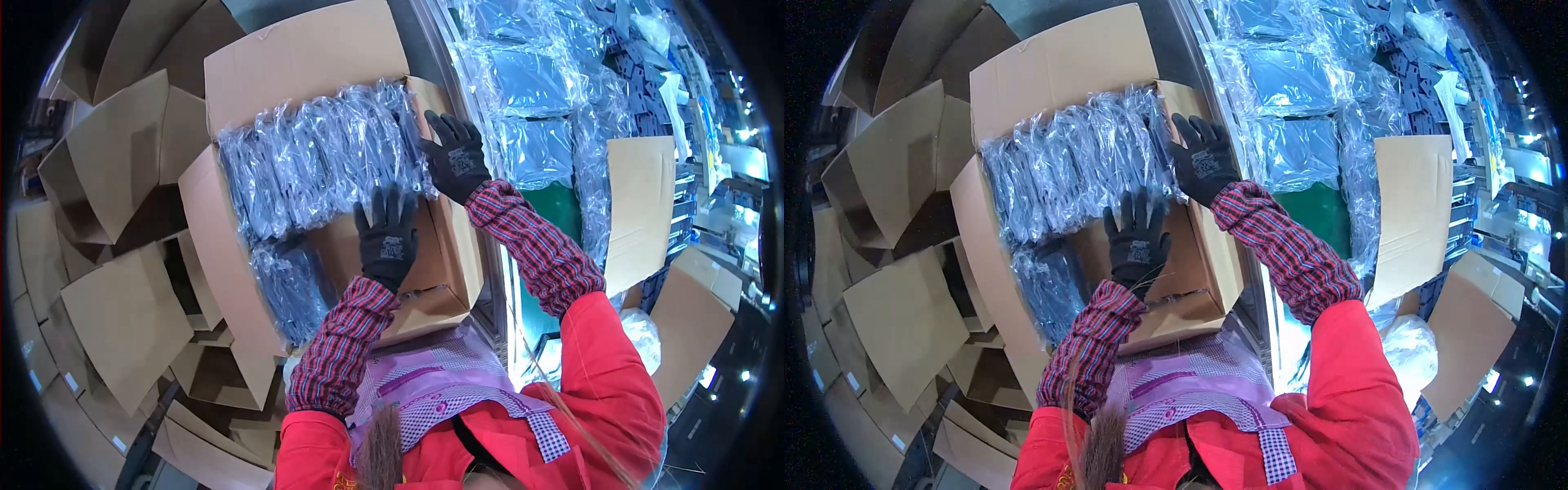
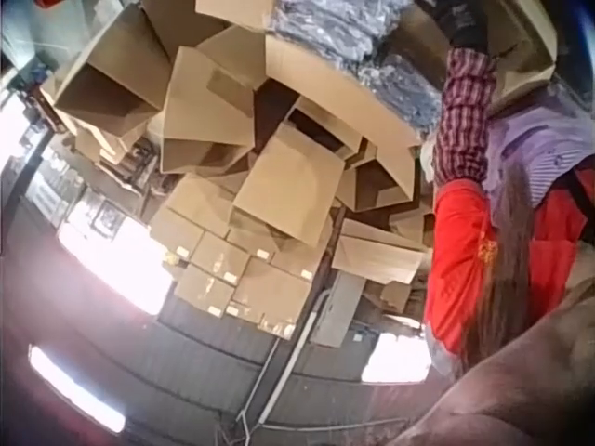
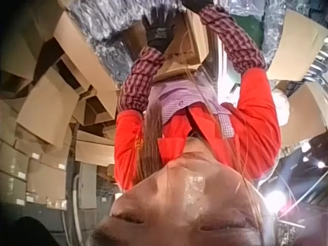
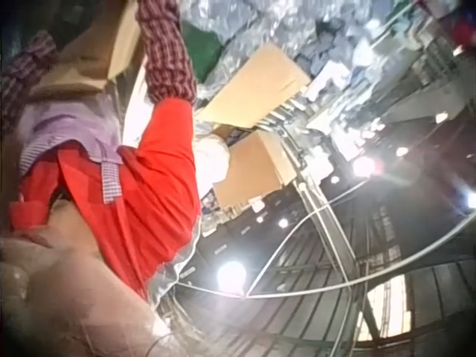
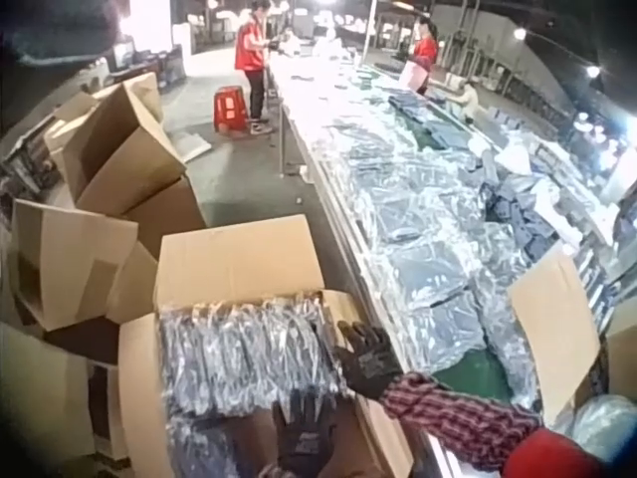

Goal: Packing items from an assembly line into cardboard boxes for shipping.

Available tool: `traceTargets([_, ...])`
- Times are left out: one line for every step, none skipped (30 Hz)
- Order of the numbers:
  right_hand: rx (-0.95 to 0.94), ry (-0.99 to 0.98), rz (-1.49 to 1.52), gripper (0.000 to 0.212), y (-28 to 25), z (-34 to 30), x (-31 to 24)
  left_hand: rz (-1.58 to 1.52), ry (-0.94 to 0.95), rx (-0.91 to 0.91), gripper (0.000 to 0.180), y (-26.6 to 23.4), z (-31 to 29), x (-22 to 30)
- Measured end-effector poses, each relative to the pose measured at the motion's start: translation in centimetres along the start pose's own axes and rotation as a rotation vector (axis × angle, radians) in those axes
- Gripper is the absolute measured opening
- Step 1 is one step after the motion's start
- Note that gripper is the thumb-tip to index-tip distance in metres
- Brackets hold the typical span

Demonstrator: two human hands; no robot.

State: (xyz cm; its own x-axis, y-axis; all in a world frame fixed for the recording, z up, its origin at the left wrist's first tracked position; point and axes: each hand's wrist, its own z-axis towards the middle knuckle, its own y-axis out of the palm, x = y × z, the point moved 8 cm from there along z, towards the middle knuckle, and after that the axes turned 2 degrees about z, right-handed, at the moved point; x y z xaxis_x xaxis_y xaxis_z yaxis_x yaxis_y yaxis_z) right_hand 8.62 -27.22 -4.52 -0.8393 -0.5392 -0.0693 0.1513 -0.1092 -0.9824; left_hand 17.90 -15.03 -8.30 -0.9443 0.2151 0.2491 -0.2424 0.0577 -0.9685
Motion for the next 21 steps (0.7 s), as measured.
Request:
traceTargets([-0.003, -0.003, -0.001, 0.029, 0.0, 0.0, 0.1, -0.003, -0.004, 0.0, 0.07, 0.1, 0.0, 0.0])
traceTargets([-0.005, -0.006, 0.003, 0.03, 0.0, 0.0, 0.1, -0.007, -0.017, -0.017, 0.071, 0.3, 0.0, -0.1])
traceTargets([-0.006, -0.009, 0.007, 0.03, 0.0, 0.0, 0.1, -0.011, -0.03, -0.034, 0.072, 0.5, 0.0, -0.3])
traceTargets([-0.008, -0.012, 0.011, 0.03, 0.0, 0.0, 0.1, -0.014, -0.044, -0.051, 0.072, 0.7, -0.1, -0.5])
traceTargets([-0.009, -0.016, 0.016, 0.031, 0.0, 0.1, 0.0, -0.017, -0.058, -0.068, 0.073, 0.8, -0.2, -0.6])
traceTargets([-0.01, -0.019, 0.014, 0.031, 0.1, 0.1, 0.0, -0.02, -0.061, -0.066, 0.073, 0.9, -0.2, -0.7])
traceTargets([-0.024, -0.017, 0.001, 0.03, 0.2, 0.2, -0.1, -0.023, -0.061, -0.066, 0.074, 0.9, -0.4, -0.7])
traceTargets([-0.038, -0.015, -0.012, 0.03, 0.4, 0.2, -0.2, -0.026, -0.06, -0.065, 0.075, 0.9, -0.5, -0.7])
traceTargets([-0.052, -0.013, -0.026, 0.03, 0.5, 0.2, -0.2, -0.029, -0.06, -0.063, 0.075, 0.9, -0.7, -0.7])
traceTargets([-0.065, -0.012, -0.04, 0.03, 0.7, 0.2, -0.3, -0.032, -0.06, -0.062, 0.076, 0.9, -0.7, -0.7])
traceTargets([-0.066, -0.016, -0.041, 0.03, 0.7, 0.2, -0.4, -0.034, -0.064, -0.06, 0.076, 0.8, -0.8, -0.7])
traceTargets([-0.082, -0.01, -0.045, 0.03, 0.9, 0.2, -0.4, -0.039, -0.068, -0.066, 0.076, 0.8, -0.8, -0.7])
traceTargets([-0.098, -0.003, -0.05, 0.031, 1.0, 0.2, -0.3, -0.044, -0.072, -0.071, 0.076, 0.8, -0.8, -0.7])
traceTargets([-0.114, 0.005, -0.055, 0.032, 1.1, 0.2, -0.3, -0.05, -0.076, -0.077, 0.076, 0.8, -0.7, -0.7])
traceTargets([-0.13, 0.013, -0.059, 0.032, 1.2, 0.1, -0.2, -0.054, -0.079, -0.082, 0.076, 0.8, -0.8, -0.6])
traceTargets([-0.13, 0.009, -0.06, 0.032, 1.2, 0.0, -0.5, -0.055, -0.082, -0.081, 0.076, 0.8, -0.8, -0.6])
traceTargets([-0.099, -0.033, -0.029, 0.033, 0.8, -0.3, -1.1, -0.045, -0.084, -0.085, 0.076, 1.0, -0.9, -0.6])
traceTargets([-0.067, -0.075, 0.002, 0.033, 0.4, -0.7, -1.9, -0.034, -0.086, -0.09, 0.076, 1.1, -1.0, -0.6])
traceTargets([-0.036, -0.117, 0.033, 0.034, 0.0, -1.1, -2.6, -0.023, -0.089, -0.094, 0.076, 1.3, -1.1, -0.6])
traceTargets([-0.005, -0.159, 0.066, 0.034, -0.3, -1.3, -3.2, -0.011, -0.092, -0.1, 0.076, 1.4, -1.3, -0.6])
traceTargets([-0.005, -0.16, 0.065, 0.034, -0.3, -1.5, -3.3, -0.012, -0.093, -0.099, 0.076, 1.4, -1.3, -0.5])
